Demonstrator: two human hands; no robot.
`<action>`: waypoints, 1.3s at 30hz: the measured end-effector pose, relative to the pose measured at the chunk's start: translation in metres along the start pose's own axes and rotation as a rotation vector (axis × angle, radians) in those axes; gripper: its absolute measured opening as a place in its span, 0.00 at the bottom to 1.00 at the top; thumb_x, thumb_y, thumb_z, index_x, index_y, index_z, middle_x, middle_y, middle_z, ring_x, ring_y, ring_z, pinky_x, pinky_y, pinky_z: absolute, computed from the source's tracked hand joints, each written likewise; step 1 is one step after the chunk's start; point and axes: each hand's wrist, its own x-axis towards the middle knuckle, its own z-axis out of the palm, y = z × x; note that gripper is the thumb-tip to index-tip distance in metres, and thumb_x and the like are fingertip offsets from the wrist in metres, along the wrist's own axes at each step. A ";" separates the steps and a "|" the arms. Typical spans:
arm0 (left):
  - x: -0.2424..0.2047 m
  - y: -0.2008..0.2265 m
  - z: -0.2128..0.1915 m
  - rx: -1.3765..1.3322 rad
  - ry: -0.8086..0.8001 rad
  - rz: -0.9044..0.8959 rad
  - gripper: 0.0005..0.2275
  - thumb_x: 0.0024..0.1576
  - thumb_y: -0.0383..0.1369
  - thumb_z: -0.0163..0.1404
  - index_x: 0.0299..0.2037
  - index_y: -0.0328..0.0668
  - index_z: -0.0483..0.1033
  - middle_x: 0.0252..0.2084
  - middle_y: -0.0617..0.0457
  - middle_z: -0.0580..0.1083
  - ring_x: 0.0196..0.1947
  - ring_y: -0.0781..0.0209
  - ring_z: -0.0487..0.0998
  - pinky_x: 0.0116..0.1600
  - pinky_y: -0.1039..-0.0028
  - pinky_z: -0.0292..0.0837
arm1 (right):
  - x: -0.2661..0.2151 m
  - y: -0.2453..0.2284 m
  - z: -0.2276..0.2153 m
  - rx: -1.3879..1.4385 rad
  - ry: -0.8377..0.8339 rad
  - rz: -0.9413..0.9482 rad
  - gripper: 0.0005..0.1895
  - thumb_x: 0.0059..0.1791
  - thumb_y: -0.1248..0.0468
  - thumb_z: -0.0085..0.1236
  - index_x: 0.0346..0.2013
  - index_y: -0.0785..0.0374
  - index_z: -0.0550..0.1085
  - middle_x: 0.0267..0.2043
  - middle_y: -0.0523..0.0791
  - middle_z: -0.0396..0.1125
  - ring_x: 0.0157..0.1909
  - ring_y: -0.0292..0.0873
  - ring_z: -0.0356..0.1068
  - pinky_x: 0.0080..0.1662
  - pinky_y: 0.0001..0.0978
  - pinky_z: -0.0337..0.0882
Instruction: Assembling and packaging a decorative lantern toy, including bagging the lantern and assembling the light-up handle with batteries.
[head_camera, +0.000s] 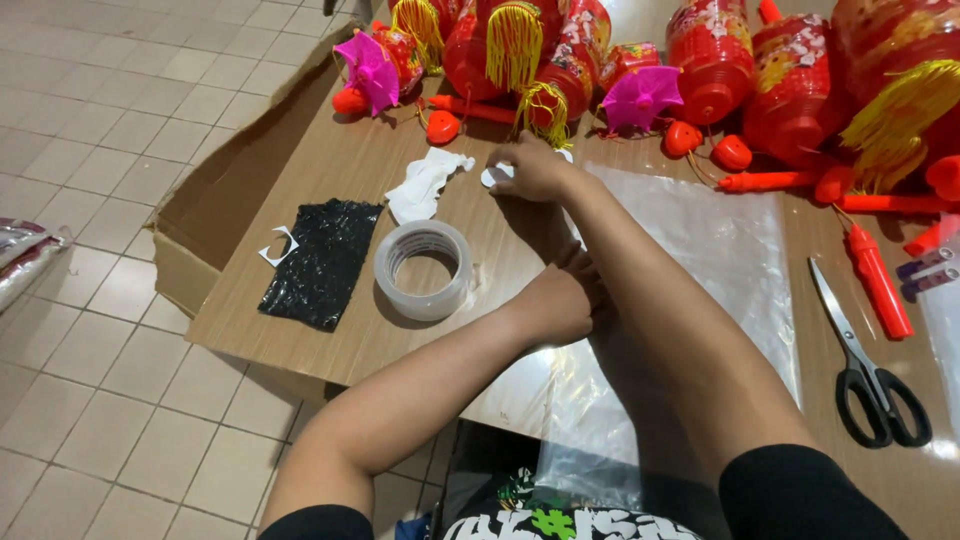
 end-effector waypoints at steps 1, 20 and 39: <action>-0.001 0.001 -0.003 0.004 0.002 0.007 0.15 0.51 0.36 0.44 0.27 0.37 0.84 0.31 0.41 0.80 0.39 0.39 0.80 0.51 0.53 0.60 | 0.004 0.003 0.001 0.015 0.006 -0.006 0.23 0.46 0.47 0.68 0.56 0.38 0.76 0.56 0.51 0.60 0.61 0.59 0.65 0.57 0.63 0.66; 0.008 -0.030 0.064 0.078 0.109 0.157 0.20 0.61 0.39 0.37 0.57 0.34 0.71 0.71 0.41 0.59 0.69 0.44 0.58 0.71 0.47 0.45 | -0.064 0.003 -0.083 0.333 0.111 0.071 0.22 0.51 0.51 0.62 0.54 0.60 0.73 0.55 0.48 0.71 0.53 0.48 0.70 0.48 0.40 0.71; 0.010 -0.031 0.067 0.008 0.114 0.152 0.21 0.65 0.45 0.35 0.57 0.38 0.70 0.62 0.45 0.68 0.70 0.44 0.59 0.73 0.48 0.45 | -0.088 0.012 -0.066 -0.003 0.059 0.234 0.20 0.54 0.69 0.42 0.49 0.44 0.79 0.64 0.51 0.56 0.66 0.61 0.49 0.64 0.63 0.50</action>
